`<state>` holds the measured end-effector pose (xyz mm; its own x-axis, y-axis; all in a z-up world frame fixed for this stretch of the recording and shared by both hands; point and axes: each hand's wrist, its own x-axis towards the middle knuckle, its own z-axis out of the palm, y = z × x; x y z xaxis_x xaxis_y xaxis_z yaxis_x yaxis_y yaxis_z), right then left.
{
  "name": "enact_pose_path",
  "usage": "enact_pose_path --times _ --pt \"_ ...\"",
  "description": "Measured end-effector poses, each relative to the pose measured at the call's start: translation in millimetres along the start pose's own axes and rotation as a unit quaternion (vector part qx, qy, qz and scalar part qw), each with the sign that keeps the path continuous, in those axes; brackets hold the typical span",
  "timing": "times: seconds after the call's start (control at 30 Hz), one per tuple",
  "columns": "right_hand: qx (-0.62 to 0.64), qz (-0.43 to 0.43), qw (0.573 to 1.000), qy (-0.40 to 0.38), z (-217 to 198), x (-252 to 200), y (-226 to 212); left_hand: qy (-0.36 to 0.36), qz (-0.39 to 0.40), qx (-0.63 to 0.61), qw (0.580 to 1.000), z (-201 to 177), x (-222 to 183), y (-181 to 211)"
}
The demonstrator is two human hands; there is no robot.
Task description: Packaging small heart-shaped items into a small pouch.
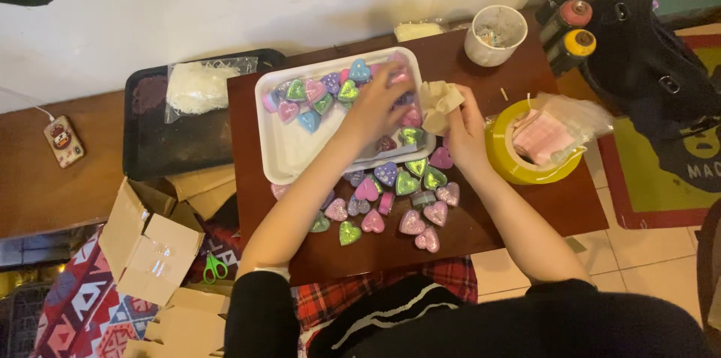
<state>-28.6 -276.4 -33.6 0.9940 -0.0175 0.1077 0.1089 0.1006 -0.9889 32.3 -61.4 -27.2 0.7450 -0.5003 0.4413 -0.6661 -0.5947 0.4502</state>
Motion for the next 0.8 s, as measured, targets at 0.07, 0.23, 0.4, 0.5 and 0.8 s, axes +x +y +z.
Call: enact_pose_path --times 0.07,0.23,0.4,0.5,0.8 --pt "0.069 0.051 0.996 0.007 5 -2 5 0.046 0.003 -0.067 0.997 -31 -9 28" --pt "0.257 0.103 0.933 -0.229 29 -24 -25 0.043 -0.125 -0.26 0.957 -72 -43 81" --pt "0.214 0.156 0.937 -0.227 34 -29 -6 0.081 -0.033 -0.084 0.993 -74 -62 84" --pt "0.196 0.182 0.941 -0.208 26 -26 -7 0.092 -0.023 -0.107 0.99 -63 -64 74" --pt "0.216 0.177 0.944 -0.175 38 -23 -22 0.086 -0.025 -0.115 0.989 -60 -65 77"
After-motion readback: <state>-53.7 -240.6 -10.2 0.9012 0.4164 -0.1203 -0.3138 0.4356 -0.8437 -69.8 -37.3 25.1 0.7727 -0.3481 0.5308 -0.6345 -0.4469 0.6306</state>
